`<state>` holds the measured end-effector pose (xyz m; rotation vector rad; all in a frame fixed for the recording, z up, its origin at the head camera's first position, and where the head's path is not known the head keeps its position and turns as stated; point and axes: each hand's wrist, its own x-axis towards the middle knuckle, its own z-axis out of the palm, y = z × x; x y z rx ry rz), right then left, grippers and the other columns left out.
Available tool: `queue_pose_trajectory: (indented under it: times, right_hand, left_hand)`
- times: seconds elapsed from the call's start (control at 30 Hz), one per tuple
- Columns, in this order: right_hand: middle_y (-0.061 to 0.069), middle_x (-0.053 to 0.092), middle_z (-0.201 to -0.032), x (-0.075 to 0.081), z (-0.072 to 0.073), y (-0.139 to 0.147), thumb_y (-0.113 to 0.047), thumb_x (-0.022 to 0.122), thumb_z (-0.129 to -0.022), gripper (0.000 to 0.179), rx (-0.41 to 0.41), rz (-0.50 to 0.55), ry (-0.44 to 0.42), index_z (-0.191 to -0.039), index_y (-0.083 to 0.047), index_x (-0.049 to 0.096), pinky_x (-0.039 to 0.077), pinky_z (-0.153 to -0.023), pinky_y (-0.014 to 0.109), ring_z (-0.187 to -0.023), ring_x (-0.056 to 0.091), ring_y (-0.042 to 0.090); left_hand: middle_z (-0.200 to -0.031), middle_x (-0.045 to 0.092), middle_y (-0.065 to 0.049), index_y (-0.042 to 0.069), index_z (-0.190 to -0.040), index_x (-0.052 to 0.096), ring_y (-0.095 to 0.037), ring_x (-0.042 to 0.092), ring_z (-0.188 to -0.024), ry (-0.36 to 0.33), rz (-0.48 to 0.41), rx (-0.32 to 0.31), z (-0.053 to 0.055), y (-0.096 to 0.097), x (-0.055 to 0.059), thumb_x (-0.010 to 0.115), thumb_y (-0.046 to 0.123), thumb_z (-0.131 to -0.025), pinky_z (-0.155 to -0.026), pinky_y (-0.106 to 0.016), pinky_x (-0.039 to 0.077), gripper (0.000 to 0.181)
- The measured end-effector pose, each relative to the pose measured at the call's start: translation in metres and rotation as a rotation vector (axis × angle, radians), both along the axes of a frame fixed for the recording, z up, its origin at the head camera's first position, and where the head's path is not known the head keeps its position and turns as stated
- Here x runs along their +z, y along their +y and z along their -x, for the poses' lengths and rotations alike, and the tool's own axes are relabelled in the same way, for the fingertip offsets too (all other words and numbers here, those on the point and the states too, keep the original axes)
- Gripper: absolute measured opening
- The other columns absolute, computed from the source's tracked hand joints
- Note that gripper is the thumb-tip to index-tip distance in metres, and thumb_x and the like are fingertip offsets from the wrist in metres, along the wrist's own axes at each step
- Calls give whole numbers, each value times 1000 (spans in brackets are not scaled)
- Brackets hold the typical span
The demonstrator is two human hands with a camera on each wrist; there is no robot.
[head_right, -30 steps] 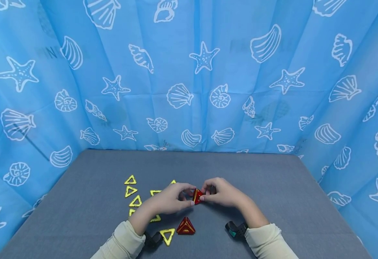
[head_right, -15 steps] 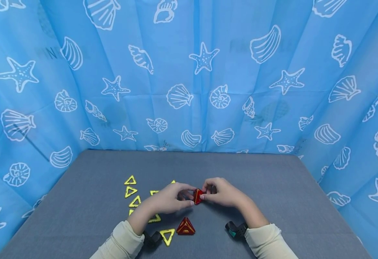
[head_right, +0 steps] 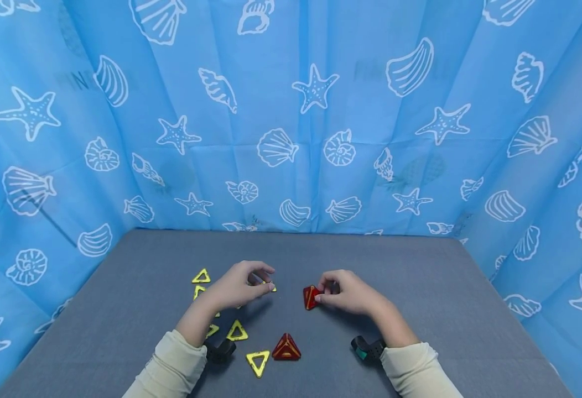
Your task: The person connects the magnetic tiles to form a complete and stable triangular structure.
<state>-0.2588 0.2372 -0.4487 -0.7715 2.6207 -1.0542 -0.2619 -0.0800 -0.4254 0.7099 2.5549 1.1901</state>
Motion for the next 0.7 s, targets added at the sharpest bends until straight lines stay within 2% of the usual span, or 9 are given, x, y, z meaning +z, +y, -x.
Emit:
queue_pose_trajectory:
  times: [0.33,0.6,0.7]
  right_hand:
    - [-1,65,-86,1,4,14,-23,76,-99,12,-35,8,27,-100,-12,71,48,-63,26,-72,57,11]
    - [0,65,-88,1,5,24,-22,78,-97,13,-74,12,28,-101,-12,71,49,-62,26,-71,57,12]
    - [2,65,-88,4,5,27,-18,80,-95,12,-71,29,20,-100,-11,72,50,-62,26,-71,57,11]
  left_hand:
    - [-113,72,-6,6,-132,70,-23,69,-102,0,8,117,7,-33,-4,72,22,-103,-79,-39,58,34]
    - [-109,72,-4,6,-127,73,-24,69,-102,-23,56,203,7,-57,-5,74,23,-102,-86,-45,58,30]
    - [-107,71,-5,5,-124,74,-22,68,-100,-32,70,209,7,-66,-4,75,23,-100,-84,-43,58,29]
